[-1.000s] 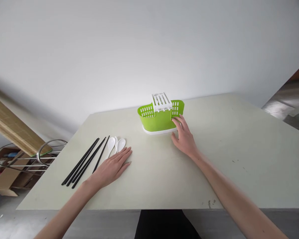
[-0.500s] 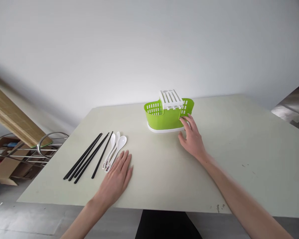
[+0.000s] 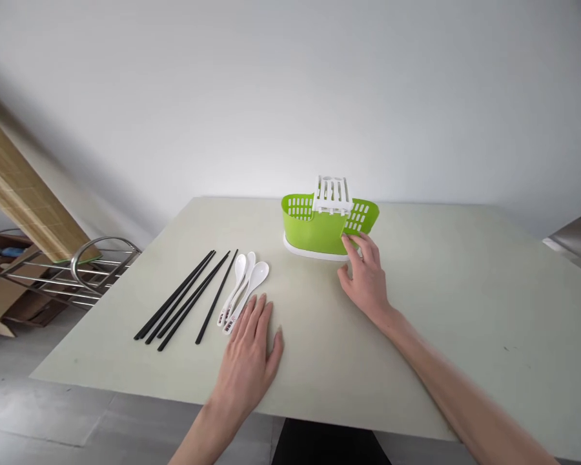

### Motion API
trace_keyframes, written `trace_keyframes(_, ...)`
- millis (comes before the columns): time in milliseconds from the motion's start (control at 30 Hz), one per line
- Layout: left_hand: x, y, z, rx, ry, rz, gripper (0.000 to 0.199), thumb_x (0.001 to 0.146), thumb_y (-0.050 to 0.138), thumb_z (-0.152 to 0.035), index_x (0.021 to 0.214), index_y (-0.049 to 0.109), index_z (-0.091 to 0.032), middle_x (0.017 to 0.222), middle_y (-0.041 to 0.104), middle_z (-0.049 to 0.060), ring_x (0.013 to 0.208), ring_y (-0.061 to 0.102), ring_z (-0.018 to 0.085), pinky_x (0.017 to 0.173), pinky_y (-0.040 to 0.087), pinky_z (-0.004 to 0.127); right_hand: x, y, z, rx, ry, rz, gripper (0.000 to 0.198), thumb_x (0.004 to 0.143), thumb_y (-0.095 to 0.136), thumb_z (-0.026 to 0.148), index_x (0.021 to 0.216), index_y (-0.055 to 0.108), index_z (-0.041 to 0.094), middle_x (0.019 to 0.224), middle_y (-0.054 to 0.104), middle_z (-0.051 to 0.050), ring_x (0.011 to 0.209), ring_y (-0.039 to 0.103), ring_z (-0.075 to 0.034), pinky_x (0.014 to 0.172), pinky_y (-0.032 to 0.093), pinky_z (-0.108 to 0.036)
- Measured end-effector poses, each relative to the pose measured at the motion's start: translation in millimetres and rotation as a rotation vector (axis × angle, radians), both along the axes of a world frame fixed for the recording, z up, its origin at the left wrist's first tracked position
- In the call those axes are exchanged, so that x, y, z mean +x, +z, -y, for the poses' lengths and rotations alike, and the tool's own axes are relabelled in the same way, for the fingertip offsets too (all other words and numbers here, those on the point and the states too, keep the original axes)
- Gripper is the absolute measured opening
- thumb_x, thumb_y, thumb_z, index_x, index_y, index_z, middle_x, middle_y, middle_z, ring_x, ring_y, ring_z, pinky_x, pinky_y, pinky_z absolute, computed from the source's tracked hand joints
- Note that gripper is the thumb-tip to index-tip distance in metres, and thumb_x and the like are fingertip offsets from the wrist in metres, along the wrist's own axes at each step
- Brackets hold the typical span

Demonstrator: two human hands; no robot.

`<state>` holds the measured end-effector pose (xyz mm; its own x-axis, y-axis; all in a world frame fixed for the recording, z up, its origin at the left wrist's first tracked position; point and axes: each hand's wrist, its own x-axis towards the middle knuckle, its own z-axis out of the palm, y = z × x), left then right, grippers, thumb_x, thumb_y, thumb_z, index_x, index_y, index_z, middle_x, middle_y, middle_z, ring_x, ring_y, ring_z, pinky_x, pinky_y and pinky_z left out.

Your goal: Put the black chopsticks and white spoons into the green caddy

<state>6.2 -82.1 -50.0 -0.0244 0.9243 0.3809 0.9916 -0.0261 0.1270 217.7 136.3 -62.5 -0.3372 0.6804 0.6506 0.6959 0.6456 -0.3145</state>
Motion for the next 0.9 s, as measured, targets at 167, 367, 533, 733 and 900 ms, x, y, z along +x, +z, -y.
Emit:
trace_keyframes(167,-2.8,-7.1,2.2,0.054,0.052,0.015,0.064,0.104,0.052,-0.037,0.162,0.033,-0.019,0.164,0.044,0.015,0.153,0.04,0.033,0.118,0.048,0.053,-58.0,9.8,3.1,0.002,0.063,0.053,0.07,0.089,0.045,0.007,0.158,0.044,0.02,0.143,0.056,-0.015,0.145,0.04,-0.033,0.098,0.062,-0.046)
trace_keyframes(367,-3.5,-10.0,4.8,0.064,0.045,0.053,0.06,0.104,0.051,-0.034,0.16,0.036,-0.017,0.165,0.042,0.015,0.154,0.037,0.033,0.118,0.047,0.052,-122.9,18.9,1.8,-0.02,0.127,0.124,0.074,0.087,0.047,0.004,0.159,0.043,0.018,0.149,0.056,-0.012,0.144,0.04,-0.032,0.104,0.058,-0.045)
trace_keyframes(533,-2.6,-11.3,7.1,0.047,0.039,0.085,0.059,0.105,0.049,-0.033,0.16,0.036,-0.018,0.165,0.042,0.014,0.156,0.034,0.033,0.119,0.046,0.053,-161.8,29.7,-2.6,-0.053,0.169,0.175,0.066,0.092,0.048,0.008,0.157,0.046,0.015,0.147,0.058,-0.014,0.138,0.044,-0.031,0.106,0.054,-0.043)
trace_keyframes(733,-0.8,-12.7,7.8,0.048,0.059,0.056,0.053,0.106,0.047,-0.032,0.156,0.04,-0.019,0.163,0.046,0.013,0.155,0.036,0.032,0.118,0.047,0.053,-193.7,44.1,1.9,-0.114,0.183,0.24,0.061,0.097,0.049,0.016,0.157,0.045,0.013,0.146,0.057,-0.016,0.135,0.046,-0.03,0.106,0.052,-0.041)
trace_keyframes(900,-2.1,-12.1,8.1,0.038,0.052,0.049,0.051,0.106,0.047,-0.032,0.154,0.041,-0.018,0.162,0.047,0.014,0.155,0.035,0.033,0.118,0.048,0.054,-200.5,47.8,7.9,-0.174,0.223,0.26,0.065,0.096,0.047,0.015,0.161,0.04,0.013,0.158,0.05,-0.014,0.147,0.039,-0.028,0.104,0.055,-0.039)
